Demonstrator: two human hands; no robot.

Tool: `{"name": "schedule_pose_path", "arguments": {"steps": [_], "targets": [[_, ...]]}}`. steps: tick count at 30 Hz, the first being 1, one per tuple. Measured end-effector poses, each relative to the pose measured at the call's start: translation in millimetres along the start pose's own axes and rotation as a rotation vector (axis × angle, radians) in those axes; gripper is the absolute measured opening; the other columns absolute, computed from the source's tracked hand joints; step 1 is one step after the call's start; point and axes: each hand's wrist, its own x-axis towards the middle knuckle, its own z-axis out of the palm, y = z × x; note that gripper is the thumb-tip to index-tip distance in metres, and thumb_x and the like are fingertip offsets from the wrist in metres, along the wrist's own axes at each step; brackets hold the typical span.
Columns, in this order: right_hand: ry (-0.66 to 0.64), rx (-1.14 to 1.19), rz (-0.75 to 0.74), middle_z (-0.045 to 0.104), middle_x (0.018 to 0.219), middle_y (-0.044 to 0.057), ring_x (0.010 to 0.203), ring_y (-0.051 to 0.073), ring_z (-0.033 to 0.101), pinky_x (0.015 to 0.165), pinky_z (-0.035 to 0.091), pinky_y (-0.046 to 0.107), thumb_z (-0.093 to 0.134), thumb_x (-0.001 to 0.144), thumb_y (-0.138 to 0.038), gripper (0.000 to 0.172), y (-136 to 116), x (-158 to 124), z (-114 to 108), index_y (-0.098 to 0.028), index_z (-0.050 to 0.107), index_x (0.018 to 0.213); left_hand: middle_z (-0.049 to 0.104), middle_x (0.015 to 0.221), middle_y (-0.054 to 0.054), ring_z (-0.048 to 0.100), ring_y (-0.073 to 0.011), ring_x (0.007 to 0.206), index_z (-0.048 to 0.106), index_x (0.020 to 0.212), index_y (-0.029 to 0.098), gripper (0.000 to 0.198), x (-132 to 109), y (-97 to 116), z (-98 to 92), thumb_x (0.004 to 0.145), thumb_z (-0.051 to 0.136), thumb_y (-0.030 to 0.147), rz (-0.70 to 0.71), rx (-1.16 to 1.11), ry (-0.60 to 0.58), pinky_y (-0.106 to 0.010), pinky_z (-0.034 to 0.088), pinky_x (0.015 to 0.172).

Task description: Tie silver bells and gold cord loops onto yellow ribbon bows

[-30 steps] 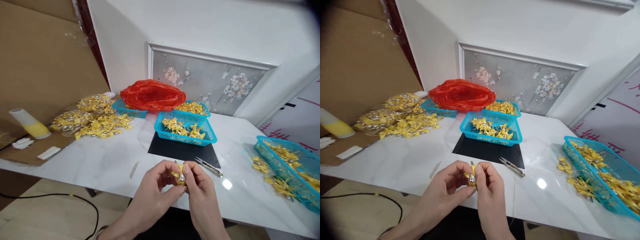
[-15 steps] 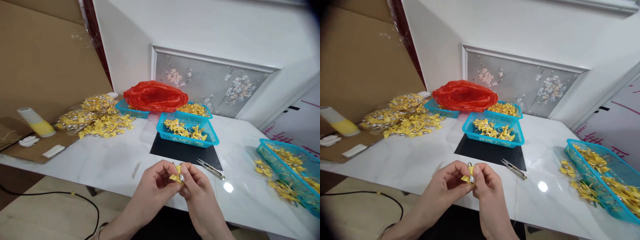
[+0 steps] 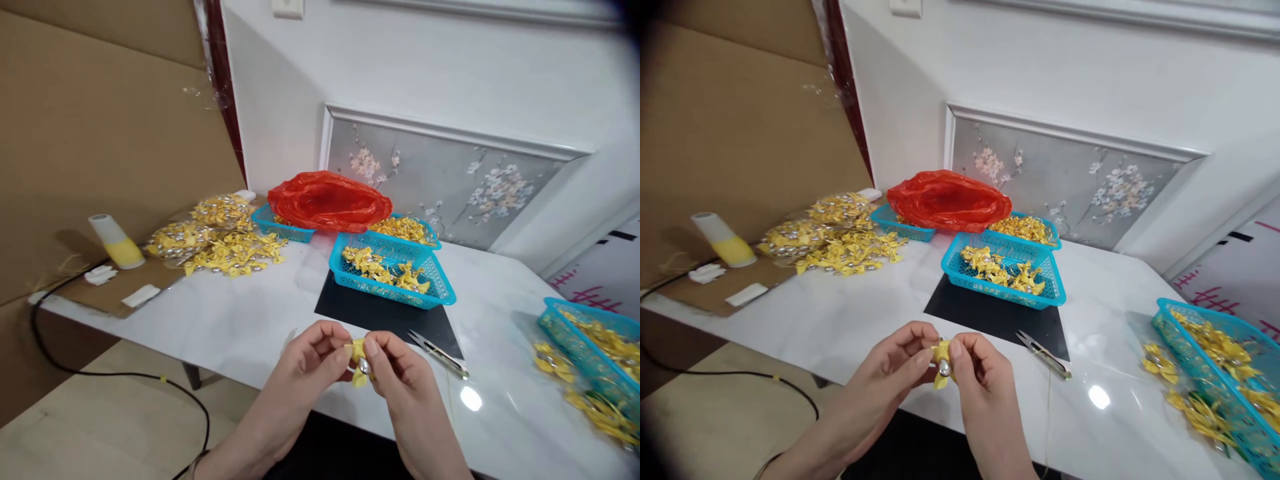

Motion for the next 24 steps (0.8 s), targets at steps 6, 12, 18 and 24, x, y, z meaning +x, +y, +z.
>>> {"name": "schedule_pose_path", "arguments": {"steps": [6, 12, 18, 24], "targets": [[-0.030, -0.119, -0.062, 0.055, 0.071, 0.001, 0.064, 0.014, 0.047, 0.057, 0.039, 0.023, 0.057, 0.090, -0.057, 0.041, 3, 8, 9, -0.018, 0.062, 0.079, 0.061, 0.066, 0.001, 0.055, -0.0111, 0.067, 0.065, 0.072, 0.014, 0.019, -3, -1, -6.2, 0.079, 0.079, 0.026, -0.024, -0.081, 0.100, -0.022, 0.047, 0.068], [-0.052, 0.017, 0.045, 0.050, 0.067, -0.001, 0.061, 0.012, 0.042, 0.053, 0.038, 0.021, 0.061, 0.085, -0.060, 0.043, 7, 18, 29, -0.018, 0.058, 0.076, 0.059, 0.065, 0.001, 0.055, -0.0101, 0.063, 0.059, 0.061, 0.015, 0.027, -6, -3, -16.4, 0.076, 0.079, 0.026, -0.054, -0.252, 0.127, -0.022, 0.049, 0.066], [0.173, -0.262, -0.190, 0.057, 0.070, 0.001, 0.059, 0.014, 0.047, 0.053, 0.042, 0.023, 0.057, 0.087, -0.058, 0.041, 5, 13, 35, -0.019, 0.063, 0.084, 0.067, 0.073, -0.002, 0.060, -0.0119, 0.072, 0.065, 0.065, 0.015, 0.019, -6, -3, -26.5, 0.078, 0.078, 0.021, 0.015, -0.319, 0.257, -0.022, 0.053, 0.074], [0.158, -0.194, -0.075, 0.054, 0.070, -0.001, 0.058, 0.012, 0.045, 0.053, 0.038, 0.022, 0.068, 0.080, -0.051, 0.032, 18, 3, 36, -0.020, 0.063, 0.083, 0.070, 0.078, -0.002, 0.063, -0.0121, 0.078, 0.069, 0.068, 0.015, 0.015, -5, -9, -27.7, 0.079, 0.077, 0.019, 0.039, -0.390, 0.314, -0.022, 0.054, 0.081]]}}
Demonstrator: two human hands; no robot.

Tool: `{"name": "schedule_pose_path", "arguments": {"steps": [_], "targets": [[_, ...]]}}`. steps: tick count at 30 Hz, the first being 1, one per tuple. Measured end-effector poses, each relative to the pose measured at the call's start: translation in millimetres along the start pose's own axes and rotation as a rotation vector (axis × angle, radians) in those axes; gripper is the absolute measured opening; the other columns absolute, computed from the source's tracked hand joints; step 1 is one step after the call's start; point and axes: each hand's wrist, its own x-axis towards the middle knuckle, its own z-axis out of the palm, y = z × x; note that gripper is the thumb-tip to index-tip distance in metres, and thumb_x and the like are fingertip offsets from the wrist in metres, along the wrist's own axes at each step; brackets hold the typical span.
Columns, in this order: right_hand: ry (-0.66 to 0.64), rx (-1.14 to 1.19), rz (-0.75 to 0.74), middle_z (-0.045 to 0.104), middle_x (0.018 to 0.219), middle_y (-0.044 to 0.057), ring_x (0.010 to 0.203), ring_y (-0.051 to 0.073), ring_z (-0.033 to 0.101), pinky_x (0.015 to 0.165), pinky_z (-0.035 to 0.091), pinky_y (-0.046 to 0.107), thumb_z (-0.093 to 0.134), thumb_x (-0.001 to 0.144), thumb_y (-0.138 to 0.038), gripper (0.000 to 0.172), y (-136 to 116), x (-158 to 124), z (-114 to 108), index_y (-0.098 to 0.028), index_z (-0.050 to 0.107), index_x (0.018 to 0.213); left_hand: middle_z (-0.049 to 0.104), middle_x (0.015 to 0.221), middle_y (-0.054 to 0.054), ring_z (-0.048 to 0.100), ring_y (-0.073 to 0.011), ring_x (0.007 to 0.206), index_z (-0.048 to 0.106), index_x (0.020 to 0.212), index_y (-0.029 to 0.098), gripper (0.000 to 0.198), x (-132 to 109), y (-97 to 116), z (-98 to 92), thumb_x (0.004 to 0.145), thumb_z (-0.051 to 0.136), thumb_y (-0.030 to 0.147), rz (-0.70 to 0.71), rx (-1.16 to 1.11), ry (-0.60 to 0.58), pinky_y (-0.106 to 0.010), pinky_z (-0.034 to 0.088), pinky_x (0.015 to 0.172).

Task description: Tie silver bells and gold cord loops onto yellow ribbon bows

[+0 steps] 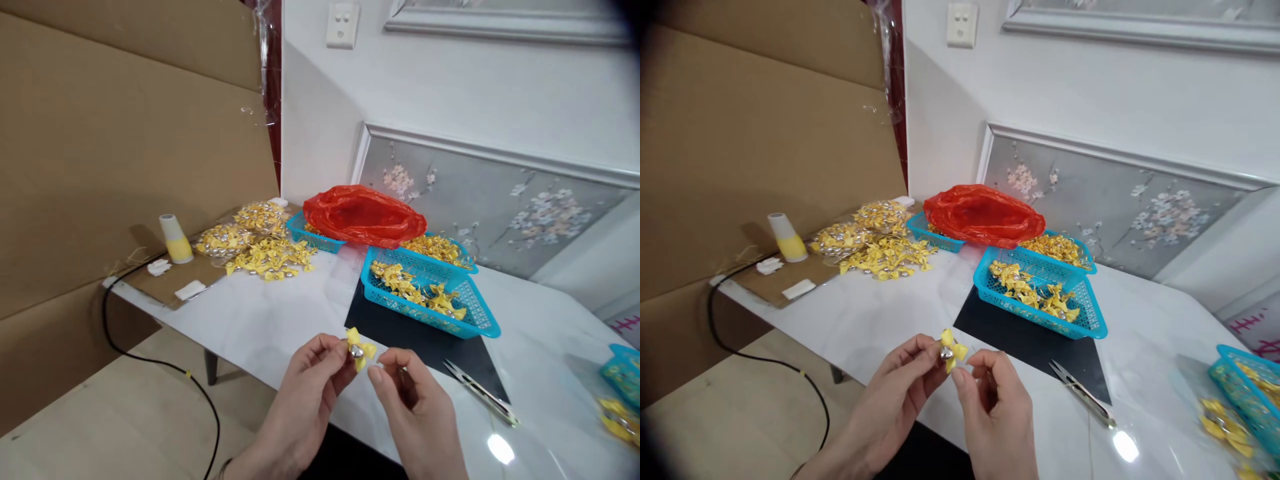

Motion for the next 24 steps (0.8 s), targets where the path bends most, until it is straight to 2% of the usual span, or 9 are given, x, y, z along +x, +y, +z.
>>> {"name": "schedule_pose_path", "arguments": {"steps": [3, 9, 14, 17, 19, 24], "targets": [[-0.108, 0.169, 0.134, 0.049, 0.066, -0.003, 0.053, 0.010, 0.036, 0.048, 0.030, 0.021, 0.073, 0.077, -0.053, 0.037, 5, 4, 2, -0.018, 0.063, 0.083, 0.070, 0.079, -0.002, 0.063, -0.0119, 0.079, 0.069, 0.069, 0.016, 0.014, -2, -3, 2.8, 0.080, 0.077, 0.019, -0.006, -0.027, -0.006, -0.022, 0.053, 0.083], [-0.218, 0.438, 0.203, 0.045, 0.064, -0.003, 0.055, 0.009, 0.027, 0.049, 0.022, 0.021, 0.073, 0.080, -0.054, 0.041, 10, 11, 4, -0.016, 0.064, 0.092, 0.070, 0.082, -0.003, 0.061, -0.0144, 0.080, 0.068, 0.070, 0.016, 0.015, -5, -12, 5.3, 0.085, 0.071, 0.019, -0.039, -0.017, -0.054, -0.027, 0.052, 0.080], [-0.251, 0.547, 0.252, 0.030, 0.058, -0.008, 0.051, 0.008, 0.016, 0.046, 0.017, 0.021, 0.069, 0.080, -0.061, 0.045, 15, 12, 7, -0.018, 0.060, 0.088, 0.068, 0.081, -0.001, 0.058, -0.0132, 0.077, 0.064, 0.072, 0.017, 0.017, -6, -11, 9.1, 0.088, 0.068, 0.019, -0.051, 0.008, -0.070, -0.027, 0.051, 0.078], [-0.254, 0.560, 0.257, 0.028, 0.058, -0.009, 0.050, 0.008, 0.015, 0.046, 0.017, 0.021, 0.067, 0.082, -0.061, 0.044, 16, 11, 7, -0.019, 0.058, 0.089, 0.071, 0.087, -0.001, 0.059, -0.0145, 0.082, 0.061, 0.081, 0.020, 0.011, -8, -6, 14.2, 0.090, 0.067, 0.021, -0.031, 0.037, -0.078, -0.030, 0.051, 0.081], [-0.236, 0.521, 0.241, 0.032, 0.059, -0.008, 0.052, 0.008, 0.020, 0.047, 0.019, 0.021, 0.067, 0.083, -0.060, 0.043, 15, 11, 3, -0.018, 0.059, 0.090, 0.072, 0.090, -0.001, 0.059, -0.0146, 0.085, 0.059, 0.084, 0.021, 0.010, -9, -3, 16.2, 0.090, 0.067, 0.023, -0.022, 0.055, -0.059, -0.029, 0.050, 0.082], [-0.080, 0.206, 0.087, 0.039, 0.064, -0.004, 0.056, 0.012, 0.033, 0.050, 0.027, 0.023, 0.061, 0.086, -0.062, 0.045, 2, 13, -18, -0.018, 0.063, 0.095, 0.071, 0.087, 0.002, 0.058, -0.0139, 0.085, 0.058, 0.083, 0.022, 0.014, -10, 1, 15.1, 0.086, 0.072, 0.023, -0.021, 0.107, -0.021, -0.027, 0.050, 0.080]]}}
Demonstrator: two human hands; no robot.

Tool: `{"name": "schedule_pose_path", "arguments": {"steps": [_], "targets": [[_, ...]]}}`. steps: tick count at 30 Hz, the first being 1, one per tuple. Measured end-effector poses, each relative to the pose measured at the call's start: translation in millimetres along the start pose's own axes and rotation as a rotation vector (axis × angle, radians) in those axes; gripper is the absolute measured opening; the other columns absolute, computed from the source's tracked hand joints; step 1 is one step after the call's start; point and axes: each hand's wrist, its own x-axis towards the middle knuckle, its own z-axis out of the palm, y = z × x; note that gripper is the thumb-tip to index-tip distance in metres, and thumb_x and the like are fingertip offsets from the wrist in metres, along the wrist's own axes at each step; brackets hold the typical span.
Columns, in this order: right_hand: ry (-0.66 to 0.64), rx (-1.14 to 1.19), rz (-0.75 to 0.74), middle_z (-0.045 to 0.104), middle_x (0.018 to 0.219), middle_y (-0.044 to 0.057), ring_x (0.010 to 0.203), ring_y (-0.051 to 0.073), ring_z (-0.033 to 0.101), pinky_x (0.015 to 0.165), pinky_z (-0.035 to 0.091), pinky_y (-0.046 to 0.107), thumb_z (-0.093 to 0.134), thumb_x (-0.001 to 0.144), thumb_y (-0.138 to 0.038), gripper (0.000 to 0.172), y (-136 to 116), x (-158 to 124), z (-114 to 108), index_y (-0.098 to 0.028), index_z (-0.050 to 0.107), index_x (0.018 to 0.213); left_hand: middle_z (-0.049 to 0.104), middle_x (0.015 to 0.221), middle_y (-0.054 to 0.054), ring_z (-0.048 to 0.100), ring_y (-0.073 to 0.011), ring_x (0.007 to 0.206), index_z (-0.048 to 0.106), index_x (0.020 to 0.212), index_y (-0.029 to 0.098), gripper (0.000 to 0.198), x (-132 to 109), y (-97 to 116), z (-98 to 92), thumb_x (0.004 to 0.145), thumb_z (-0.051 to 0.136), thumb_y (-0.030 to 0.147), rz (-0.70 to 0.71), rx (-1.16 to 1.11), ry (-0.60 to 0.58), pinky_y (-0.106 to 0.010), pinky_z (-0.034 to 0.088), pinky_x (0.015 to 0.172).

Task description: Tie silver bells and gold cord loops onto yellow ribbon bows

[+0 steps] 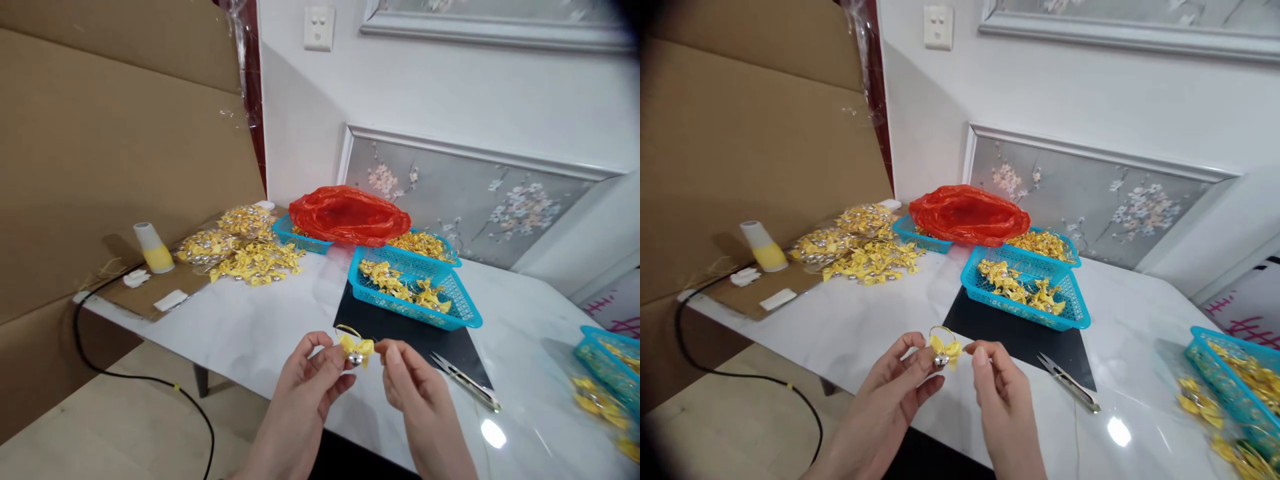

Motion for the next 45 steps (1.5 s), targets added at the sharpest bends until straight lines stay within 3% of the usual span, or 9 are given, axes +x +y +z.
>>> {"name": "schedule_pose_path", "arguments": {"steps": [3, 6, 10, 15, 21, 25, 34, 40, 45], "targets": [[-0.004, -0.138, -0.106, 0.044, 0.065, -0.002, 0.057, 0.013, 0.037, 0.051, 0.031, 0.024, 0.060, 0.087, -0.058, 0.040, -11, 3, -5, -0.018, 0.066, 0.090, 0.070, 0.081, 0.003, 0.058, -0.0142, 0.084, 0.060, 0.081, 0.023, 0.014, -2, 0, -0.7, 0.085, 0.073, 0.025, 0.015, 0.044, -0.012, -0.026, 0.049, 0.080], [-0.126, -0.221, -0.190, 0.051, 0.071, 0.001, 0.060, 0.014, 0.042, 0.054, 0.036, 0.024, 0.060, 0.089, -0.052, 0.035, -15, 7, -3, -0.019, 0.066, 0.079, 0.071, 0.085, 0.001, 0.059, -0.0159, 0.087, 0.064, 0.084, 0.023, 0.009, -3, 1, -1.9, 0.085, 0.073, 0.027, 0.042, 0.130, -0.057, -0.028, 0.048, 0.082], [-0.157, -0.223, -0.187, 0.049, 0.071, 0.000, 0.060, 0.014, 0.041, 0.055, 0.034, 0.025, 0.058, 0.091, -0.051, 0.036, -15, 6, 6, -0.019, 0.063, 0.074, 0.072, 0.096, -0.004, 0.061, -0.0215, 0.095, 0.071, 0.095, 0.024, 0.019, -3, 9, -10.0, 0.087, 0.068, 0.040, 0.130, 0.339, -0.076, -0.033, 0.048, 0.087], [-0.226, -0.256, -0.185, 0.049, 0.071, 0.000, 0.060, 0.014, 0.041, 0.054, 0.032, 0.025, 0.056, 0.092, -0.051, 0.037, -17, 8, 11, -0.019, 0.064, 0.075, 0.070, 0.089, -0.005, 0.060, -0.0212, 0.088, 0.074, 0.085, 0.020, 0.034, 2, 28, -22.8, 0.089, 0.060, 0.050, 0.245, 0.554, 0.006, -0.029, 0.045, 0.082], [-0.258, -0.315, -0.237, 0.047, 0.069, 0.000, 0.059, 0.013, 0.042, 0.052, 0.032, 0.025, 0.054, 0.093, -0.048, 0.036, -19, 12, 18, -0.019, 0.061, 0.074, 0.064, 0.071, -0.003, 0.054, -0.0182, 0.072, 0.071, 0.073, 0.016, 0.031, 6, 45, -23.0, 0.084, 0.068, 0.046, 0.195, 0.585, -0.154, -0.027, 0.042, 0.068], [-0.273, -0.251, -0.163, 0.050, 0.066, -0.001, 0.059, 0.013, 0.043, 0.053, 0.032, 0.025, 0.055, 0.092, -0.051, 0.039, -20, 11, 23, -0.018, 0.058, 0.072, 0.066, 0.077, -0.005, 0.056, -0.0204, 0.078, 0.074, 0.075, 0.017, 0.026, 3, 49, -23.8, 0.082, 0.071, 0.041, 0.134, 0.588, -0.246, -0.029, 0.043, 0.074], [-0.346, -0.314, -0.257, 0.057, 0.080, 0.002, 0.063, 0.013, 0.046, 0.056, 0.033, 0.026, 0.053, 0.095, -0.043, 0.030, -30, 17, 17, -0.019, 0.066, 0.083, 0.050, 0.064, 0.002, 0.039, -0.0142, 0.064, 0.065, 0.064, 0.017, 0.031, 5, 44, -21.5, 0.086, 0.067, 0.038, 0.108, 0.678, -0.255, -0.025, 0.032, 0.061], [-0.498, -0.064, -0.030, 0.053, 0.064, -0.002, 0.060, 0.011, 0.043, 0.056, 0.032, 0.023, 0.064, 0.088, -0.045, 0.031, -40, 21, 15, -0.017, 0.058, 0.075, 0.053, 0.064, 0.001, 0.042, -0.0156, 0.066, 0.063, 0.064, 0.016, 0.032, 8, 43, -15.1, 0.084, 0.069, 0.041, 0.087, 0.720, -0.270, -0.026, 0.033, 0.063], [-0.380, 0.115, 0.018, 0.042, 0.062, -0.006, 0.056, 0.009, 0.031, 0.051, 0.024, 0.021, 0.063, 0.087, -0.054, 0.041, -28, 17, 21, -0.018, 0.050, 0.073, 0.051, 0.066, 0.002, 0.041, -0.0151, 0.067, 0.061, 0.066, 0.017, 0.029, 7, 37, -14.8, 0.084, 0.069, 0.038, 0.095, 0.648, -0.255, -0.025, 0.034, 0.064]]}}
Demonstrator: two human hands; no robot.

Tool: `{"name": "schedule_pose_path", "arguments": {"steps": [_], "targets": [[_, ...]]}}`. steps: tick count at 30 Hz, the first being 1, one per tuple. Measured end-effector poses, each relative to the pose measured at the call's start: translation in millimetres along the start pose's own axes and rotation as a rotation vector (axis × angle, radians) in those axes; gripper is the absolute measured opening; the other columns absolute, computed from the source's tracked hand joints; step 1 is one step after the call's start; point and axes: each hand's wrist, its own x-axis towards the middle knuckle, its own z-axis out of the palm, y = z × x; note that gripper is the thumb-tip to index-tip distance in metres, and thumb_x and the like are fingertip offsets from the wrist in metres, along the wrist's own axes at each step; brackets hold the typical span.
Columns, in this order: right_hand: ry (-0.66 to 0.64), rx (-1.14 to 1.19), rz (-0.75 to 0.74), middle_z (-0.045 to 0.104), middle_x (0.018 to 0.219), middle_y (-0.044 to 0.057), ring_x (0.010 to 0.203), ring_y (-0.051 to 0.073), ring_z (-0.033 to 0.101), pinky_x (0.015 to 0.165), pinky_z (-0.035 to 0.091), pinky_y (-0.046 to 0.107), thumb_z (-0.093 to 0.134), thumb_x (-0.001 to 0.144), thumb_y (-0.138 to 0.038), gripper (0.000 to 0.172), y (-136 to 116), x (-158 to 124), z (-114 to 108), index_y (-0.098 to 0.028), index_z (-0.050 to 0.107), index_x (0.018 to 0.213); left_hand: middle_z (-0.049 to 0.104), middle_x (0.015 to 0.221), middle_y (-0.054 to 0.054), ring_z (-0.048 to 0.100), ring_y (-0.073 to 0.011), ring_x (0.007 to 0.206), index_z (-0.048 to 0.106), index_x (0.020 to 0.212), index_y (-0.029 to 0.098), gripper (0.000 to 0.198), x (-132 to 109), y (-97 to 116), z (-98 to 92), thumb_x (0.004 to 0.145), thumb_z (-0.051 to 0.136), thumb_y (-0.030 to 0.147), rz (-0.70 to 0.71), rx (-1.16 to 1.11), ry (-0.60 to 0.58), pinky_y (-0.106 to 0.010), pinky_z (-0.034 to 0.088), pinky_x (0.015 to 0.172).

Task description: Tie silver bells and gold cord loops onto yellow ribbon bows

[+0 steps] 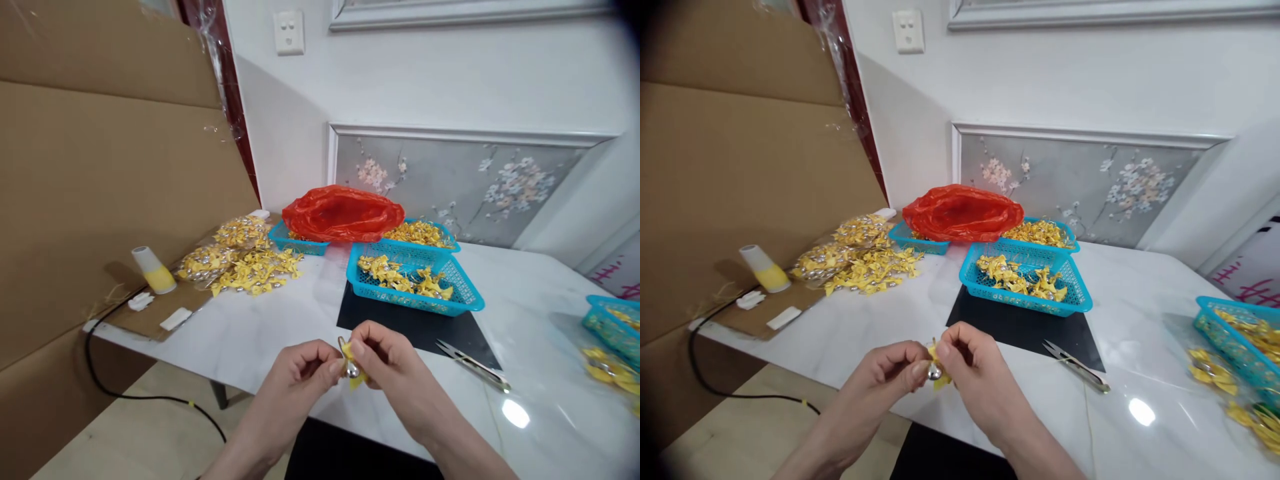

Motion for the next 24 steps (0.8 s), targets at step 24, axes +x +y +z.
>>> {"name": "schedule_pose_path", "arguments": {"steps": [24], "targets": [[-0.003, -0.089, 0.021, 0.051, 0.062, -0.001, 0.059, 0.010, 0.040, 0.055, 0.032, 0.023, 0.069, 0.081, -0.055, 0.043, -7, -5, -9, -0.016, 0.057, 0.069, 0.060, 0.075, 0.003, 0.055, -0.0131, 0.071, 0.059, 0.086, 0.020, 0.024, 2, 10, 1.5, 0.085, 0.069, 0.042, 0.039, -0.018, 0.037, -0.025, 0.046, 0.070]]}}
